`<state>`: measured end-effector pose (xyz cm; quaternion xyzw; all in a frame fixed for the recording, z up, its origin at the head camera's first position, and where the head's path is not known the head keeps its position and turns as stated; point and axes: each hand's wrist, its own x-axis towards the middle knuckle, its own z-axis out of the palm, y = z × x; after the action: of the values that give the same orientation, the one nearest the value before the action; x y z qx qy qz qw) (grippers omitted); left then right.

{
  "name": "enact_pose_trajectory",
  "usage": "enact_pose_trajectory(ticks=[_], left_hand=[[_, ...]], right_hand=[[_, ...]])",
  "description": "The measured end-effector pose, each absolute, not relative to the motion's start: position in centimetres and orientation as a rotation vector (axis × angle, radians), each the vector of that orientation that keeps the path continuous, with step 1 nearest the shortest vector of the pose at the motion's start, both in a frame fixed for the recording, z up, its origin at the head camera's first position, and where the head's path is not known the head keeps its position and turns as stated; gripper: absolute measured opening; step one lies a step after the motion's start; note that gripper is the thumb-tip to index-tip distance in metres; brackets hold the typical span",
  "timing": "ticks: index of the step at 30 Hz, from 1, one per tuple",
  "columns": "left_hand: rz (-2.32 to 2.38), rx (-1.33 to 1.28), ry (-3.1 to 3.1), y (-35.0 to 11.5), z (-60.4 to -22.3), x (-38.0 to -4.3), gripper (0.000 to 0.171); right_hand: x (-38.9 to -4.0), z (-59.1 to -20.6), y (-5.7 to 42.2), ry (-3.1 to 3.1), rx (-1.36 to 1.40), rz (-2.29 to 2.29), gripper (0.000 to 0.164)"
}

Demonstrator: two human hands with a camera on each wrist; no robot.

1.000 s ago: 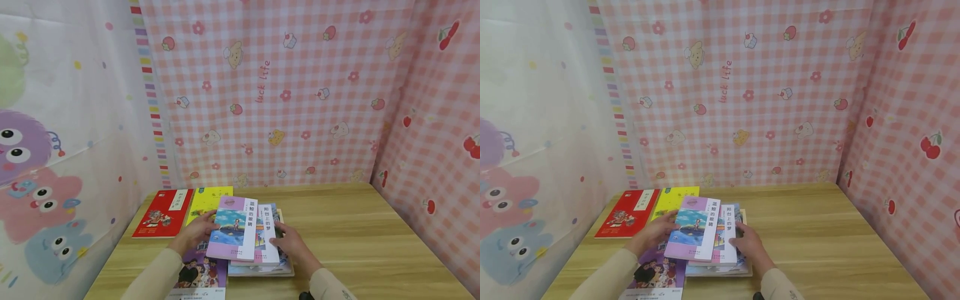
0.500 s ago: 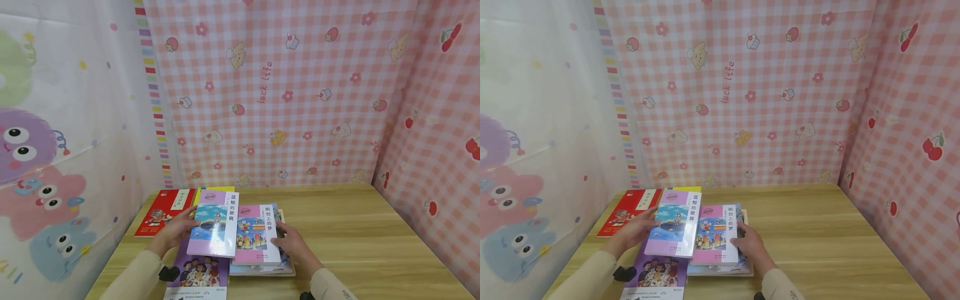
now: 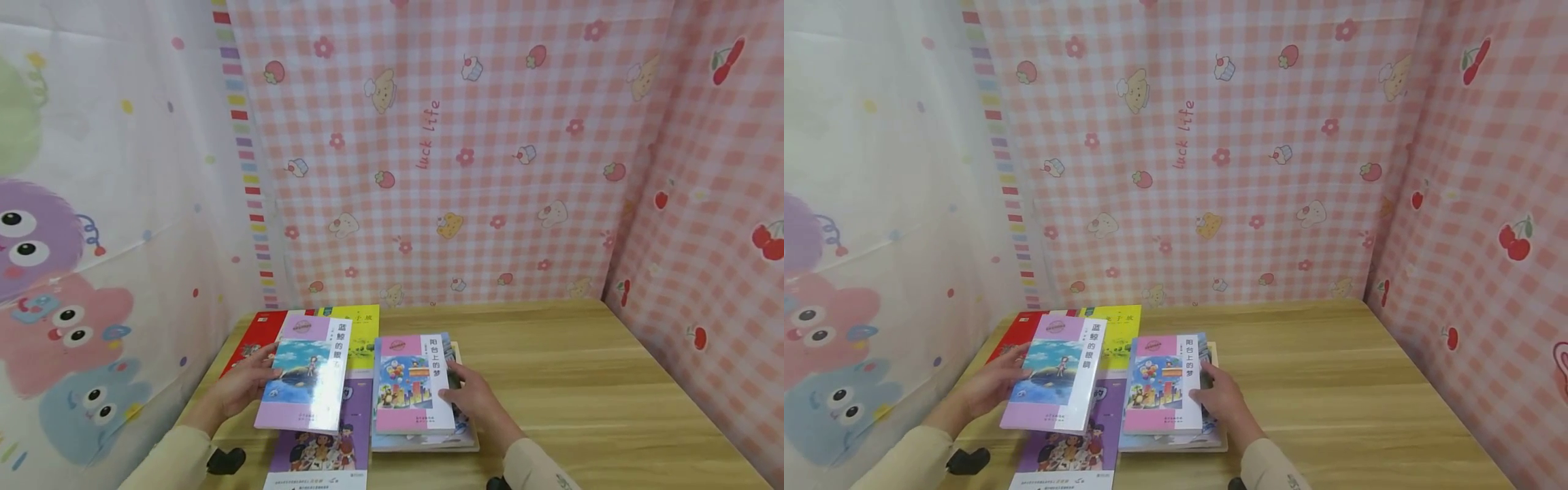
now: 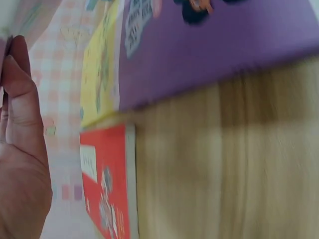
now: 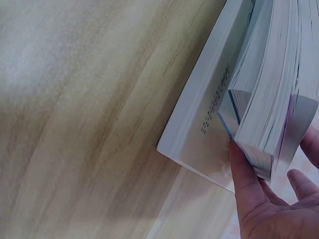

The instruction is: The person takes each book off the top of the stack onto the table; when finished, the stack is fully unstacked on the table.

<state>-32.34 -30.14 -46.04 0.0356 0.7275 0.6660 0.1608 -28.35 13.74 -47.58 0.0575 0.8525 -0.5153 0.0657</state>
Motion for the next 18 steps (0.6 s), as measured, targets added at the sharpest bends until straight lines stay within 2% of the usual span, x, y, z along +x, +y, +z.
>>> enact_pose_trajectory(ticks=[18], left_hand=[[1.707, -0.111, 1.984, -41.4, -48.7, -27.9, 0.088]], right_hand=[[-28.5, -47.7, 13.5, 2.567, 0.19, -1.563, 0.068]])
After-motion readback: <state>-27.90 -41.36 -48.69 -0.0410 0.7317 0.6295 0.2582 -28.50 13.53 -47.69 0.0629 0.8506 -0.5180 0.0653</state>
